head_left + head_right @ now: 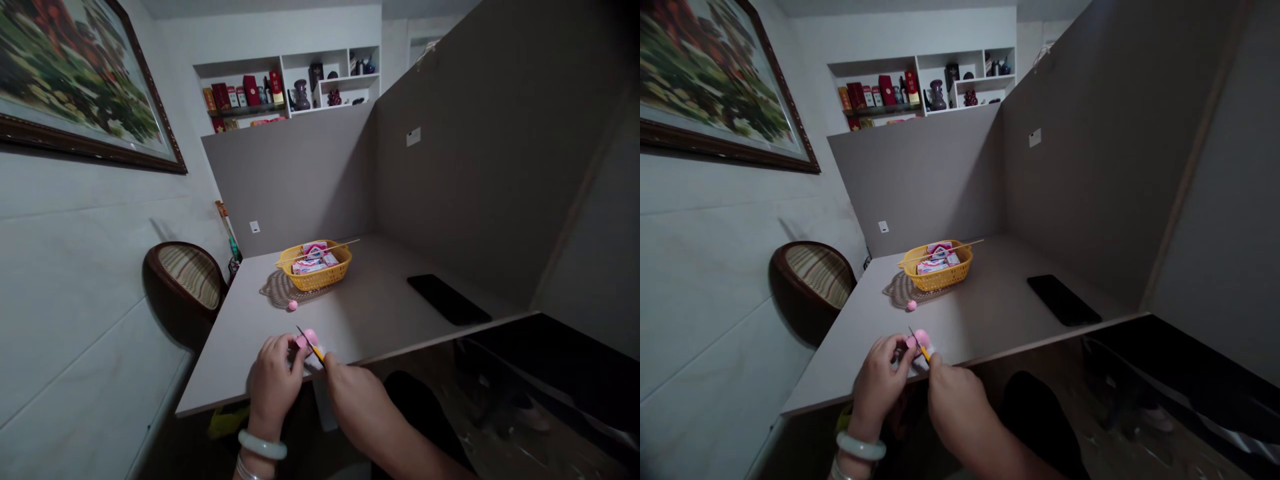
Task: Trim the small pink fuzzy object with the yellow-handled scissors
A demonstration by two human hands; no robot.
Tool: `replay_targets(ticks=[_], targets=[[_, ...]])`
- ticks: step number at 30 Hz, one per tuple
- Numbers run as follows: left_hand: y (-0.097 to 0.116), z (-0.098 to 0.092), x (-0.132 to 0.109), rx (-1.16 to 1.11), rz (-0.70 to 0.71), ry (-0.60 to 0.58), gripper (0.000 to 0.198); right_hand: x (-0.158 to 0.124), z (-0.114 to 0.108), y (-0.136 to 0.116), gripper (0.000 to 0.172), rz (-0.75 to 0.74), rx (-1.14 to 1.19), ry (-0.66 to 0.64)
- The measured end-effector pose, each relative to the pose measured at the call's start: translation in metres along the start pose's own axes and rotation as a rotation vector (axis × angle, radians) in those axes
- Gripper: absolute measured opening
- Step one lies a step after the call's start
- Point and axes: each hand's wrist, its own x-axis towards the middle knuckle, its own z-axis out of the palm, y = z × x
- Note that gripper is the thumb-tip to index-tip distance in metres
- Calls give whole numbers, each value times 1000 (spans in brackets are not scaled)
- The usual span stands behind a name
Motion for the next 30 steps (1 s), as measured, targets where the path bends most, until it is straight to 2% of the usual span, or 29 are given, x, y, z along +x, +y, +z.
replay_targets(ticks=[5,12,18,25,30], targets=[[0,0,0,3,11,7,20,-18,12,3,27,47,6,-46],[2,0,0,22,18,32,18,-2,4,1,26,3,6,16],[3,-1,-1,15,-6,5,17,-18,20,7,25,23,2,-36],[1,1,-1,19,3,22,17,-5,7,6,22,-26,-6,11],[2,0,-1,17,-5,28,18,-16,24,11,27,16,-19,-10]])
